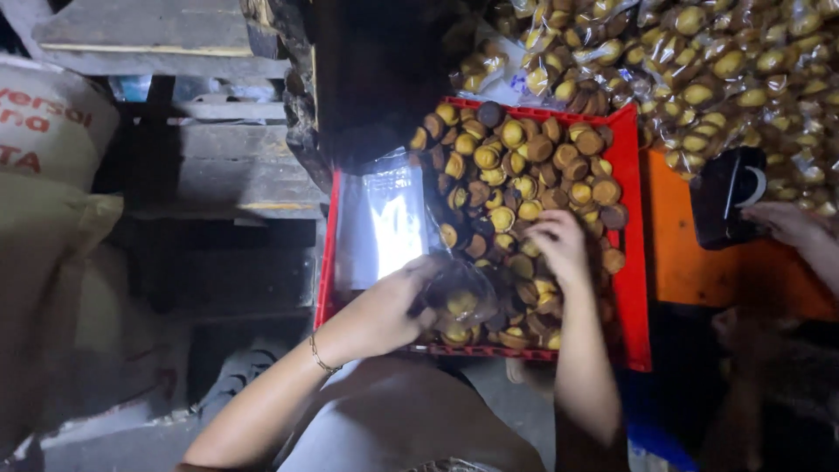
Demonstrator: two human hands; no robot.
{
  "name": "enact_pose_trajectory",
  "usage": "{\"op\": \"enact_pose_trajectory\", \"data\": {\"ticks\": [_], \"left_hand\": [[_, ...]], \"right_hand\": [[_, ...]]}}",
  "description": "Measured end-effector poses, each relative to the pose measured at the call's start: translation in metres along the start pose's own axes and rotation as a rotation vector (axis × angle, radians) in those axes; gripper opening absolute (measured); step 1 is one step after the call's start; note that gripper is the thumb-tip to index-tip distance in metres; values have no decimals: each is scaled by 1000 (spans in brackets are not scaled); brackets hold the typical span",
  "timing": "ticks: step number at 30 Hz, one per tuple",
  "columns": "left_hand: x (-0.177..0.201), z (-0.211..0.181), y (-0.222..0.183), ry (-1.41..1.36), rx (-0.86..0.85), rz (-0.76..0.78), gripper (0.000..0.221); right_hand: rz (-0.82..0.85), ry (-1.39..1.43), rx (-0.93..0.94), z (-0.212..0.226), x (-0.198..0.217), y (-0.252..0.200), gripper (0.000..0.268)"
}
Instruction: The person places small baked items one by one into clear plastic bags from a red tray.
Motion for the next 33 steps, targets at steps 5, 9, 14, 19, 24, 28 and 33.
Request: {"op": "enact_pose_trajectory", "data": {"ticks": [5, 9, 14, 19, 24, 28, 33], "left_hand": [[-9, -7, 8, -18, 34, -46, 52], [-16, -9, 14, -12, 76, -81, 53], [-23, -25, 12, -78, 76, -162, 56], [-35, -26, 18, -80, 117, -195, 59], [-45, -25, 20, -94, 125, -235, 64], [-50, -28, 30, -58, 111, -230, 64], [-59, 5, 43, 118, 108, -326, 39]], "right_hand": [[67, -203, -82, 25, -20, -20, 18], [225, -573, 140, -18, -34, 8, 23], [97, -842, 248, 25, -13, 19, 35], [528, -767, 165, 39, -17, 22, 47], [308, 229, 64, 112, 20, -2, 45], [489, 137, 237, 163, -15, -66, 37], [150, -465, 769, 144, -25, -78, 29]]}}
Point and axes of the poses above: each hand's wrist, its own y-axis towards the middle knuckle, its own x-axis out of the back of the hand, z = x × y, the point moved 3 cm from there along y, towards the middle knuckle, and after that the axes turned 8 degrees about z, right-handed, at the moved point
